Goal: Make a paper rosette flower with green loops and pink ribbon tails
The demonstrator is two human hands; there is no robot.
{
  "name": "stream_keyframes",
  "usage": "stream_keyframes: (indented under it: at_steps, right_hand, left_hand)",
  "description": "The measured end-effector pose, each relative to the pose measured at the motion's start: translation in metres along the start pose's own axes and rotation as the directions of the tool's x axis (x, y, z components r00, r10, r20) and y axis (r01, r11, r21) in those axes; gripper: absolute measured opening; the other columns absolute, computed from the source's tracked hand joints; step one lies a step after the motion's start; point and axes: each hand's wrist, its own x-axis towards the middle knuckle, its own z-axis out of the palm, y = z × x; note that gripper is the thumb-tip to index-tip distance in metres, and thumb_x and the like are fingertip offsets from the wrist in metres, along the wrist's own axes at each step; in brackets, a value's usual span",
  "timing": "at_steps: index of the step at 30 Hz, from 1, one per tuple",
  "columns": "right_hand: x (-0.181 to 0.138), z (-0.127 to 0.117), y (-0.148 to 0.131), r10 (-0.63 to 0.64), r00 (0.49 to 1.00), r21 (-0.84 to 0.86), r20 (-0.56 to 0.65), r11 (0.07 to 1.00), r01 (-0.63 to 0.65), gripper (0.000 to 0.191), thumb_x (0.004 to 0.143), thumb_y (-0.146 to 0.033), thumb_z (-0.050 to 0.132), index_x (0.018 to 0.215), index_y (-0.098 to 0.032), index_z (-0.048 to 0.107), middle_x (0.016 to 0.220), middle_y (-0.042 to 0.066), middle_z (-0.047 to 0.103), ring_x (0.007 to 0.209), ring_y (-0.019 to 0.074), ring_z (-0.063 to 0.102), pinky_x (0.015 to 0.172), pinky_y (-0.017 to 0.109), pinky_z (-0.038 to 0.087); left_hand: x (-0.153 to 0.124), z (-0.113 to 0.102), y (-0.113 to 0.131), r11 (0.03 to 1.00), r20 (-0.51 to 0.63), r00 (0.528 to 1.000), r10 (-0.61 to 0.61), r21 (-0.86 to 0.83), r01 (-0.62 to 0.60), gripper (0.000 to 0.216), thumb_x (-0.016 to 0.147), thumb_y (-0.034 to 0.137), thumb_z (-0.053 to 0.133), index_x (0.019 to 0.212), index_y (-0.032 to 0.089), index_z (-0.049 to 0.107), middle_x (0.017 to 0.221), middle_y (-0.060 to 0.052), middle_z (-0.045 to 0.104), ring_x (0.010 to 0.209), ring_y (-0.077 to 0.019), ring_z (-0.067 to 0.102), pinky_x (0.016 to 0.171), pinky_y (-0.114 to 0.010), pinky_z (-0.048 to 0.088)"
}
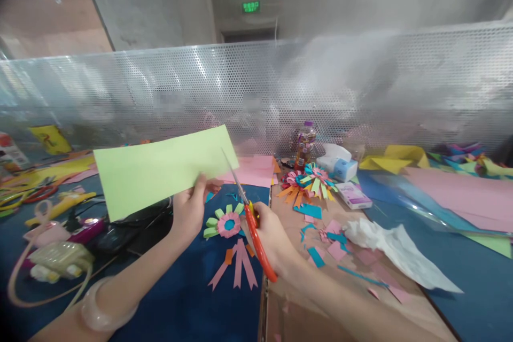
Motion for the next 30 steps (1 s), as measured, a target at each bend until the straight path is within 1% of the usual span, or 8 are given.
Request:
stream_keyframes:
  at_steps: [2,4,8,11,20,23,27,30]
  right_hand:
    - [0.000,0.000,0.000,0.011,1.000,0.001,0.001,1.000,-0.011,0.012,0.077,-0.031,0.051,0.079,-0.019,0.049,0.067,-0.004,0.048,0.060,0.0128,0.051,0.053,0.023,0.040]
    - [0.001,0.001,0.001,0.031,1.000,0.002,0.000,1.000,-0.031,0.013,0.078,-0.032,0.050,0.078,-0.020,0.048,0.065,-0.004,0.046,0.059,0.0128,0.049,0.049,0.022,0.039]
    - [0.002,0.001,0.002,0.040,0.999,0.000,-0.012,0.999,-0.040,0.012,0.078,-0.032,0.049,0.076,-0.020,0.047,0.064,-0.004,0.046,0.058,0.0124,0.047,0.048,0.022,0.040]
    - [0.000,0.001,0.000,0.028,0.999,-0.004,-0.028,1.000,-0.028,0.012,0.078,-0.031,0.049,0.076,-0.020,0.047,0.065,-0.004,0.046,0.059,0.0122,0.047,0.049,0.022,0.040]
    - [-0.002,-0.001,0.001,-0.003,1.000,0.020,-0.031,1.000,0.004,0.010,0.077,-0.029,0.050,0.079,-0.020,0.048,0.070,-0.003,0.049,0.064,0.0135,0.050,0.055,0.023,0.042]
    - [-0.001,-0.001,0.003,-0.016,0.999,0.025,-0.028,1.000,0.017,0.009,0.078,-0.029,0.049,0.078,-0.020,0.047,0.069,-0.004,0.048,0.063,0.0130,0.049,0.055,0.023,0.042]
    - [0.002,0.002,0.010,-0.018,0.999,0.013,-0.027,1.000,0.019,0.008,0.079,-0.029,0.046,0.077,-0.021,0.045,0.065,-0.005,0.043,0.059,0.0126,0.048,0.050,0.023,0.038]
    - [0.005,0.003,0.016,-0.018,0.999,0.001,-0.036,1.000,0.018,0.009,0.080,-0.030,0.045,0.077,-0.021,0.045,0.063,-0.006,0.042,0.057,0.0126,0.047,0.047,0.022,0.034]
  left_hand:
    - [-0.003,0.002,0.000,0.999,0.002,1.000,-0.030,-0.031,0.030,0.027,0.080,0.038,0.061,0.070,0.016,0.072,0.073,-0.007,0.071,0.074,-0.0193,0.065,0.069,-0.023,0.049]
    - [-0.006,0.003,0.000,0.999,0.017,0.999,-0.034,-0.035,0.035,0.028,0.081,0.037,0.060,0.070,0.014,0.072,0.075,-0.008,0.071,0.073,-0.0187,0.065,0.069,-0.023,0.049]
    - [-0.009,0.004,-0.001,0.999,0.069,0.998,0.008,0.053,-0.011,0.031,0.083,0.039,0.056,0.073,0.014,0.073,0.079,-0.008,0.072,0.074,-0.0182,0.065,0.069,-0.022,0.051]
    - [-0.011,0.003,0.000,0.997,0.089,0.996,0.032,0.071,-0.038,0.032,0.085,0.038,0.054,0.075,0.014,0.073,0.080,-0.009,0.072,0.076,-0.0186,0.066,0.072,-0.022,0.052]
    - [-0.014,0.006,0.004,0.998,0.049,0.998,-0.039,-0.042,0.041,0.023,0.082,0.033,0.060,0.072,0.016,0.073,0.078,-0.008,0.072,0.075,-0.0186,0.066,0.072,-0.022,0.050]
    - [-0.013,0.005,0.003,0.999,0.053,0.998,-0.031,-0.032,0.032,0.023,0.082,0.032,0.059,0.073,0.016,0.073,0.079,-0.008,0.072,0.076,-0.0191,0.066,0.072,-0.022,0.050]
    - [-0.013,0.003,0.001,0.999,0.089,0.996,0.017,0.031,-0.019,0.026,0.084,0.034,0.056,0.076,0.016,0.073,0.081,-0.007,0.072,0.079,-0.0191,0.066,0.073,-0.022,0.050]
    - [-0.012,0.003,0.001,1.000,0.091,0.996,0.011,0.023,-0.013,0.027,0.083,0.036,0.057,0.076,0.016,0.073,0.082,-0.008,0.072,0.080,-0.0199,0.066,0.074,-0.022,0.050]
